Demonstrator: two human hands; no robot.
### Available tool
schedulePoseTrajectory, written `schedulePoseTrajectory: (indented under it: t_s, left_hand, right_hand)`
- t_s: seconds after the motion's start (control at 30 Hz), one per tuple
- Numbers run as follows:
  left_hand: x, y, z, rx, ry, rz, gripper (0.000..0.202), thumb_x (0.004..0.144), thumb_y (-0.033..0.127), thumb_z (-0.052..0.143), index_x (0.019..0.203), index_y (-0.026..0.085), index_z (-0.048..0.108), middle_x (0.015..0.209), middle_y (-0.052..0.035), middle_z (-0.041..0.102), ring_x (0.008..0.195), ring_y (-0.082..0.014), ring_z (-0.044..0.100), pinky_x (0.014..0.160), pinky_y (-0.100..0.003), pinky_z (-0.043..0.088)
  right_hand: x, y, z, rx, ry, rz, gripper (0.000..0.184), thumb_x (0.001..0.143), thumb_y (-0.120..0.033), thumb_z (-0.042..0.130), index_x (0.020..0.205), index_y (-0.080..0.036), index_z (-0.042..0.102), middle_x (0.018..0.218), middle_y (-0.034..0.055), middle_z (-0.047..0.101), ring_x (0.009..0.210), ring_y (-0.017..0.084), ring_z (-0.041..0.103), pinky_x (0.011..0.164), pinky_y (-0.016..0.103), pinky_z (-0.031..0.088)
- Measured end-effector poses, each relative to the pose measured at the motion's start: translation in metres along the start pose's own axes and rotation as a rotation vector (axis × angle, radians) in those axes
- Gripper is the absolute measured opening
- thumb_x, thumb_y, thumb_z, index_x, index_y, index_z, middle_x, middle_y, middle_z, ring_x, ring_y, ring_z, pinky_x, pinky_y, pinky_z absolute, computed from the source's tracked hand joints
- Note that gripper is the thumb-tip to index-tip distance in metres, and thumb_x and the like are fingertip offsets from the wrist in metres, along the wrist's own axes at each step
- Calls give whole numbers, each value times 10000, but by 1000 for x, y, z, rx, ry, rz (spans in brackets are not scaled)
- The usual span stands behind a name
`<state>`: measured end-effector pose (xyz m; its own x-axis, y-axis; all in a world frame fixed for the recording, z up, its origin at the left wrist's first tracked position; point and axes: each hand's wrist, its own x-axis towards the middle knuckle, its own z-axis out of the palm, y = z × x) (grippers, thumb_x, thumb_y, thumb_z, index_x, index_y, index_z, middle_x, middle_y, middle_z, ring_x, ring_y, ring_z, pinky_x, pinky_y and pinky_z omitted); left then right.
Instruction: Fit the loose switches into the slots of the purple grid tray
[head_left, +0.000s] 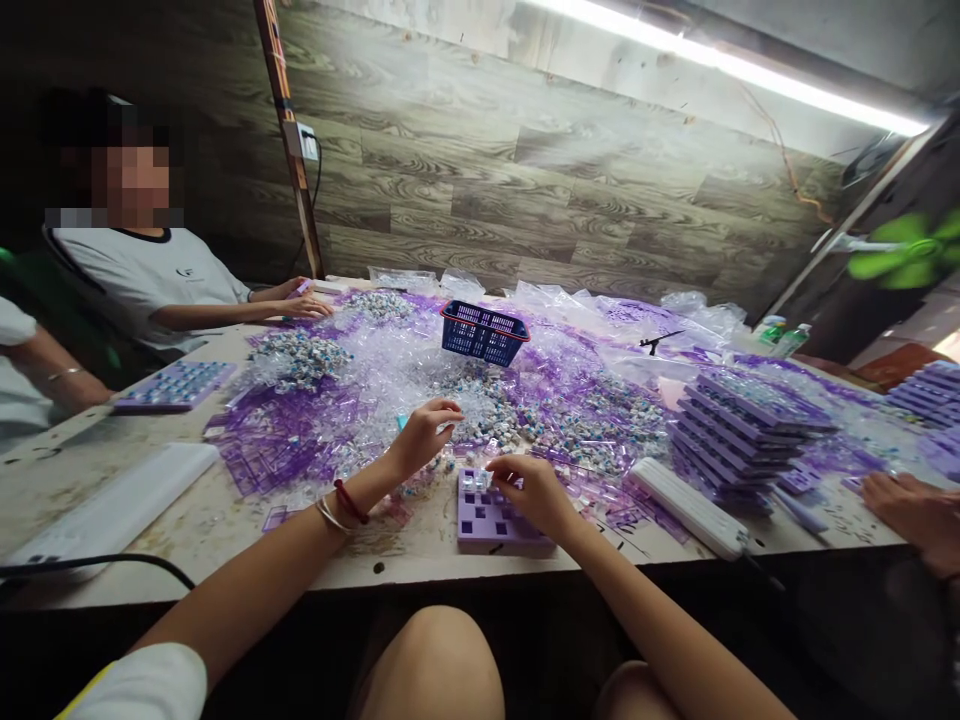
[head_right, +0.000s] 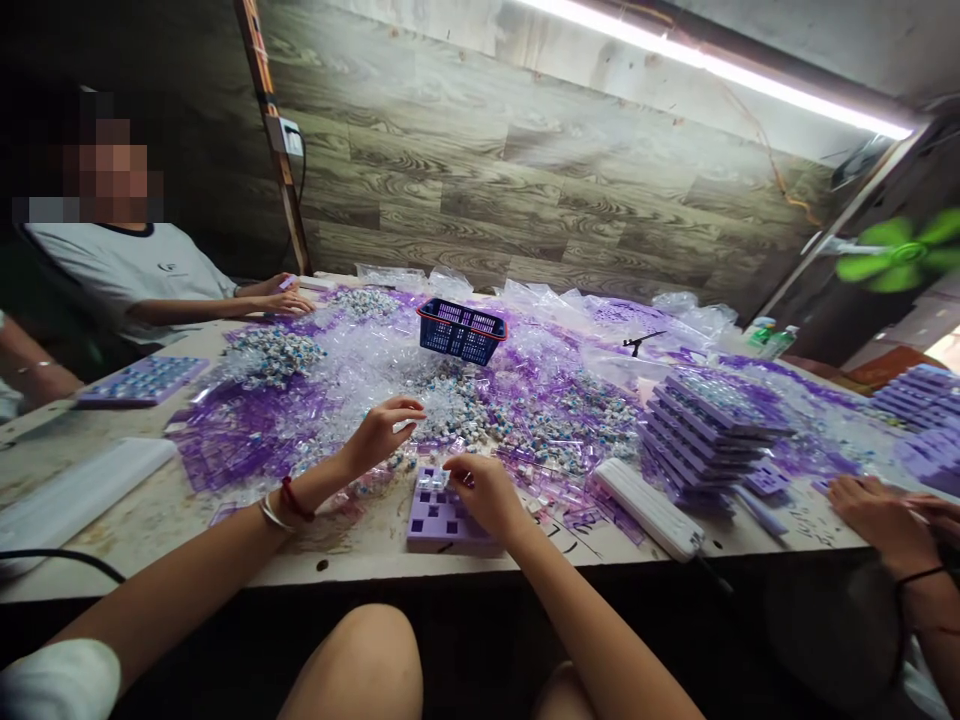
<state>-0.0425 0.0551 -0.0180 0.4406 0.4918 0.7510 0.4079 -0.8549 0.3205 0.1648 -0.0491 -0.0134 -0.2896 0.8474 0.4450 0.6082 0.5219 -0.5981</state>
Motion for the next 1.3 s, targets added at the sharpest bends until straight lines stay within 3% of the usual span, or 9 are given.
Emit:
schedulePoseTrajectory:
  t_s: [0.23,0.8,1.07,1.2,1.3]
  left_hand:
    - [2,28,-2,-88,-56,34,196,782,42,616,912,162,697,942,-68,659,902,-171,633,814,-313,529]
    - [-2,26,4,-191,-135,0,189,774,42,597,878,163,698,913,-65,659,896,-169,622,825,-314,513]
    - [-3,33,8,-671,-305,-378,121,714,160,675,829,126,691,865,-58,675,810,-157,643,715,-269,521]
    - [-3,45,7,-964,-390,-645,268,625,215,782,821,113,629,808,-36,681,763,-156,657,714,-279,514]
    - [-2,51,6,-1047,-402,-715,344,580,234,825,819,115,608,816,-31,683,765,-155,660,738,-289,509]
  right_hand:
    - [2,-4,2,-118,-50,-80,258,731,18,568,870,-177,664,792,39,684,728,165,619,699,277,481]
    - [4,-8,-3,-134,-77,2,201,747,-29,594,803,-200,684,803,21,708,788,175,580,756,305,448]
    - [3,-15,-8,-58,80,-36,140,766,-78,559,824,-202,588,853,37,611,782,171,573,689,289,479]
    - [2,-15,-7,-6,73,-93,113,792,-102,581,827,-210,576,894,42,618,855,186,594,782,322,480]
    - [1,-12,-7,15,88,-117,103,800,-113,596,813,-211,566,871,34,625,848,184,597,774,312,473]
